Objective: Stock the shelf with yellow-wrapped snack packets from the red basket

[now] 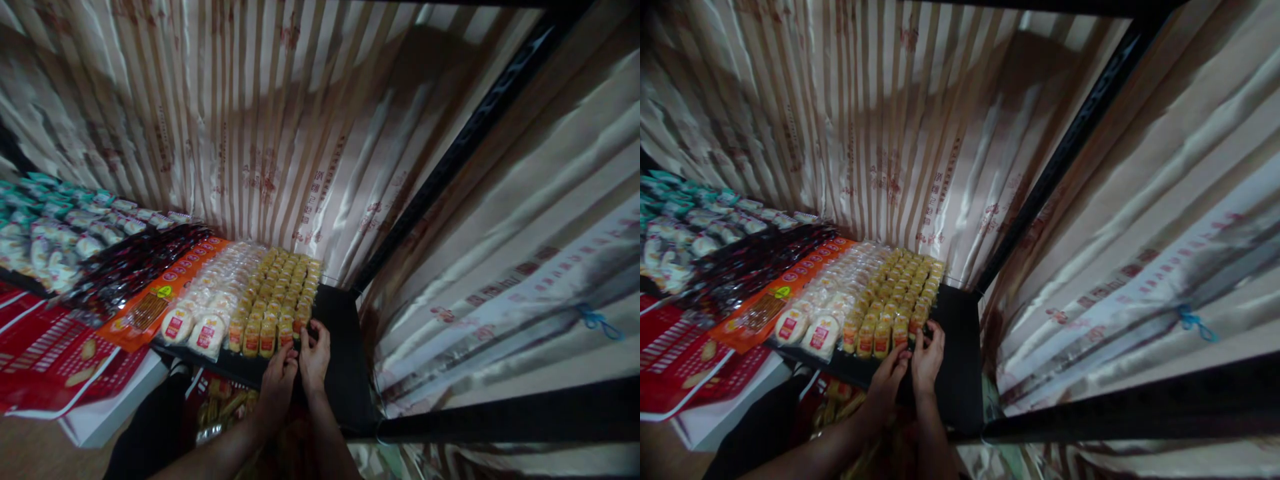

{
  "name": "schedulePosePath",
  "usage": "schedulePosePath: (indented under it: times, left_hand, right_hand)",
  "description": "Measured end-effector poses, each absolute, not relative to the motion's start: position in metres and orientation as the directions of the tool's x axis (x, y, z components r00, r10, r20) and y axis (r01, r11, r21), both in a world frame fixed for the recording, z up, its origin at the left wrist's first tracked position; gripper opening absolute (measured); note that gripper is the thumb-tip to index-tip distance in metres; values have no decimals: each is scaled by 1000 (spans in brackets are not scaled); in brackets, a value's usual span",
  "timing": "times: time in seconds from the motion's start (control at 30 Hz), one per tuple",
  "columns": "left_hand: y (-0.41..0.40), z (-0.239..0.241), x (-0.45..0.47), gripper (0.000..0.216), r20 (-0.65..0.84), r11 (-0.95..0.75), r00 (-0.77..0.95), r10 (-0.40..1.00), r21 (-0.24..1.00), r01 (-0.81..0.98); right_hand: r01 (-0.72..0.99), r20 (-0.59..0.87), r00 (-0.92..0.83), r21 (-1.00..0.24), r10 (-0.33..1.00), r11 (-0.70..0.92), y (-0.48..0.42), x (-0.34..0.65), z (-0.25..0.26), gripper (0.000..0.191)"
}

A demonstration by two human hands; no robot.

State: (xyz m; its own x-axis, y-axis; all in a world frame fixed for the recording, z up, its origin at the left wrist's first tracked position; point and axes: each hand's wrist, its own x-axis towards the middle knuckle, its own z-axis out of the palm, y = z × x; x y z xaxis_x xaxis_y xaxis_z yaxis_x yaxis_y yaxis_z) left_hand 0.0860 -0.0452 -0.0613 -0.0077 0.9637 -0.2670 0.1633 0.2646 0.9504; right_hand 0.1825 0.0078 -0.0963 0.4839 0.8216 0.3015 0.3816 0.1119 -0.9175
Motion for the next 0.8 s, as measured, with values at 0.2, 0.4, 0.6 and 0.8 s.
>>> schedulePosePath:
  times: [0.2,0.4,0.6,0.8]
  left_hand:
    - [-42,-70,85,51,-245,241,20,969,961,136]
    - [-46,-66,87,48,-237,237,-18,971,960,149]
    - [-66,-56,82,33,-129,116,45,991,969,219]
    - [-109,-72,53,30,-129,71,117,985,911,406]
  right_hand:
    - [471,337,414,-874,846,118,9,184,-96,37]
    - [515,324,401,-853,856,82,9,185,-97,42]
    - [522,294,417,-852,860,38,6,187,-91,51]
    - [501,333,426,-861,841,88,-48,173,-74,45]
